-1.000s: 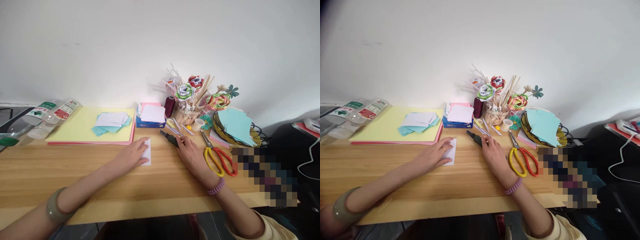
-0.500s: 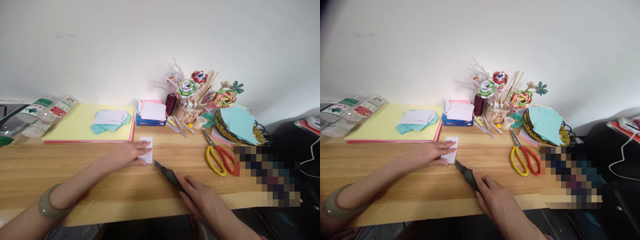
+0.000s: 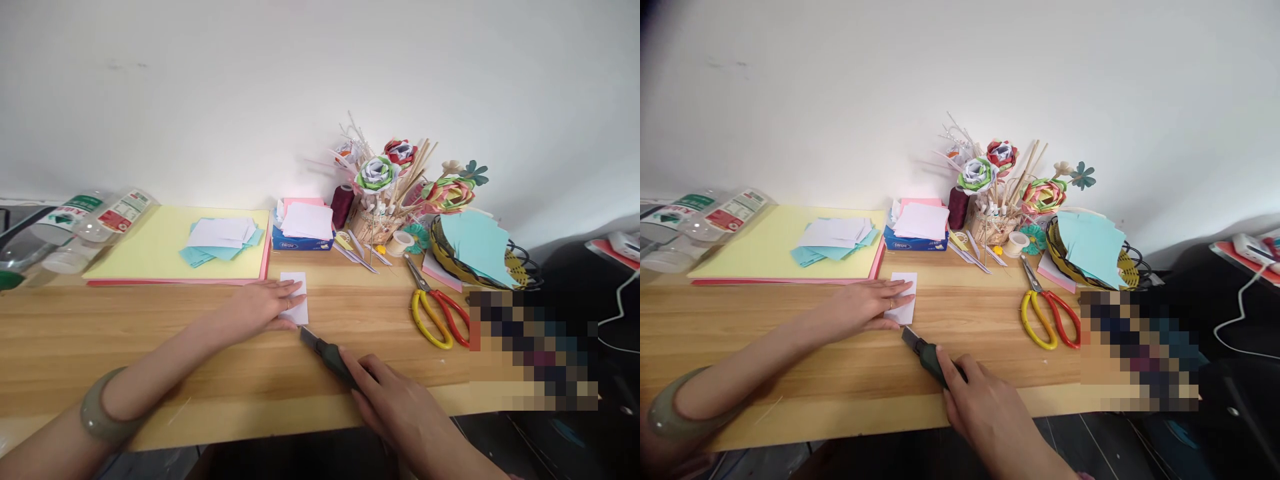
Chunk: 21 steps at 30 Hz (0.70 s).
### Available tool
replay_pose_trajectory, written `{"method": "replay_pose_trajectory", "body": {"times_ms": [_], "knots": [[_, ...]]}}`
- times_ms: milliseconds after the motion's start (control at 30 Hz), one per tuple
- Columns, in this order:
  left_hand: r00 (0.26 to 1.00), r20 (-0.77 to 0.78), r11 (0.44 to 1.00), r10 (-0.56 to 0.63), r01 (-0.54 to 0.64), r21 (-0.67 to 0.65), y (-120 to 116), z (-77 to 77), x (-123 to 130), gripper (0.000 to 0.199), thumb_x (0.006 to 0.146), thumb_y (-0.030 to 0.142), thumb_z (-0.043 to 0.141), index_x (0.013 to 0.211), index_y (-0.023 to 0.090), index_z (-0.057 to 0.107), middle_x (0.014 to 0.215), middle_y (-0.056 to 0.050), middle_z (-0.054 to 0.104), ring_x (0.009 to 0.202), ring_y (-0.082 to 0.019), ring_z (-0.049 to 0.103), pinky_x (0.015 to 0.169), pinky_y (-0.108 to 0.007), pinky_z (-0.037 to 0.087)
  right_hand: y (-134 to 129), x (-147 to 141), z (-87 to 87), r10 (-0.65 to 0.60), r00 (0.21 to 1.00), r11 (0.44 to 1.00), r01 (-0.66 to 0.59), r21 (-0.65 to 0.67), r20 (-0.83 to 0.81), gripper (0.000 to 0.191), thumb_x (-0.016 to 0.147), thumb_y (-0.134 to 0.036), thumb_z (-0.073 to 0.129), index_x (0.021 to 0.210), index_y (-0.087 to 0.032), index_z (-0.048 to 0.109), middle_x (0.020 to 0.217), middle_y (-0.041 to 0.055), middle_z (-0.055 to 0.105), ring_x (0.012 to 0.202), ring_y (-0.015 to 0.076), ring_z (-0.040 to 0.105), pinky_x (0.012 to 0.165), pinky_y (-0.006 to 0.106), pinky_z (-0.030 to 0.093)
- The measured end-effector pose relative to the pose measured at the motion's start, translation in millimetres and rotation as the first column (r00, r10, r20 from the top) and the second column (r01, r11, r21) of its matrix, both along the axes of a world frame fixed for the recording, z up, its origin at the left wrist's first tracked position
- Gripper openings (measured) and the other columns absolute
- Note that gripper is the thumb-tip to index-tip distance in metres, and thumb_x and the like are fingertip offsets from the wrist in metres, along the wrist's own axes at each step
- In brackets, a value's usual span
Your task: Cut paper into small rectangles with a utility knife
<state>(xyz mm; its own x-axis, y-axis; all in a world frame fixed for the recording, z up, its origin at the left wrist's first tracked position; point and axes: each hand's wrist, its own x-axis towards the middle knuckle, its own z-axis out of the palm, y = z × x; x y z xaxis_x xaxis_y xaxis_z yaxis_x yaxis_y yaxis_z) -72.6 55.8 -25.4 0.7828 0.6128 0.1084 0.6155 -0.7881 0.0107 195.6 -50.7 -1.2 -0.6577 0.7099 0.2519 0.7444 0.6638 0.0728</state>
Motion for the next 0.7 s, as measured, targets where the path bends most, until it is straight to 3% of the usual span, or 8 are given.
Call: {"method": "replay_pose_trajectory", "body": {"times_ms": [300,433,500,600,700], "knots": [[1.000,-0.010,0.999,-0.015,0.015,0.030,-1.4,6.4,3.3,0.058,0.090,0.058,0.034,0.128,0.018,0.051,0.137,-0.012,0.046,0.126,-0.024,0.045,0.104,-0.040,0.036,-1.4,-7.0,1.8,-0.063,0.995,0.998,0.065,-0.019,0.076,0.041,0.079,-0.012,0.042,0.119,-0.010,0.047,0.075,-0.0002,0.062,0.047,0.0135,0.062,0.034,0.025,0.042],[0.999,0.050,0.997,-0.009,0.006,0.072,2.3,6.5,8.8,0.042,0.094,0.049,0.037,0.115,0.021,0.061,0.126,-0.007,0.059,0.120,-0.024,0.051,0.103,-0.044,0.035,-4.8,-12.9,2.8,-0.113,0.981,0.993,0.118,-0.023,0.158,0.044,0.075,-0.015,0.052,0.119,-0.012,0.050,0.074,-0.0007,0.062,0.044,0.0142,0.061,0.032,0.026,0.038],[0.995,0.098,0.993,-0.026,0.014,0.115,3.3,1.7,11.1,0.036,0.096,0.041,0.038,0.109,0.020,0.064,0.120,-0.005,0.063,0.124,-0.025,0.047,0.104,-0.045,0.034,-7.1,-15.6,3.4,-0.155,0.964,0.987,0.159,-0.005,0.214,0.044,0.075,-0.020,0.058,0.118,-0.014,0.053,0.071,-0.0018,0.062,0.036,0.0143,0.057,0.029,0.027,0.033],[0.992,0.115,0.987,-0.042,0.024,0.156,2.4,-8.9,11.6,0.038,0.097,0.037,0.036,0.116,0.013,0.060,0.130,-0.011,0.054,0.133,-0.026,0.034,0.106,-0.043,0.032,-10.9,-19.1,4.1,-0.190,0.943,0.980,0.197,0.004,0.274,0.046,0.073,-0.027,0.064,0.118,-0.016,0.054,0.064,-0.0028,0.061,0.033,0.0163,0.055,0.028,0.027,0.028],[0.997,0.082,0.992,0.003,-0.013,0.123,0.7,-18.0,9.4,0.049,0.097,0.042,0.032,0.128,0.008,0.048,0.140,-0.018,0.040,0.132,-0.027,0.035,0.105,-0.041,0.036,-13.7,-22.6,4.6,-0.196,0.936,0.979,0.204,0.003,0.292,0.052,0.073,-0.029,0.067,0.120,-0.014,0.053,0.062,-0.0028,0.060,0.033,0.0172,0.056,0.029,0.027,0.024]]}}
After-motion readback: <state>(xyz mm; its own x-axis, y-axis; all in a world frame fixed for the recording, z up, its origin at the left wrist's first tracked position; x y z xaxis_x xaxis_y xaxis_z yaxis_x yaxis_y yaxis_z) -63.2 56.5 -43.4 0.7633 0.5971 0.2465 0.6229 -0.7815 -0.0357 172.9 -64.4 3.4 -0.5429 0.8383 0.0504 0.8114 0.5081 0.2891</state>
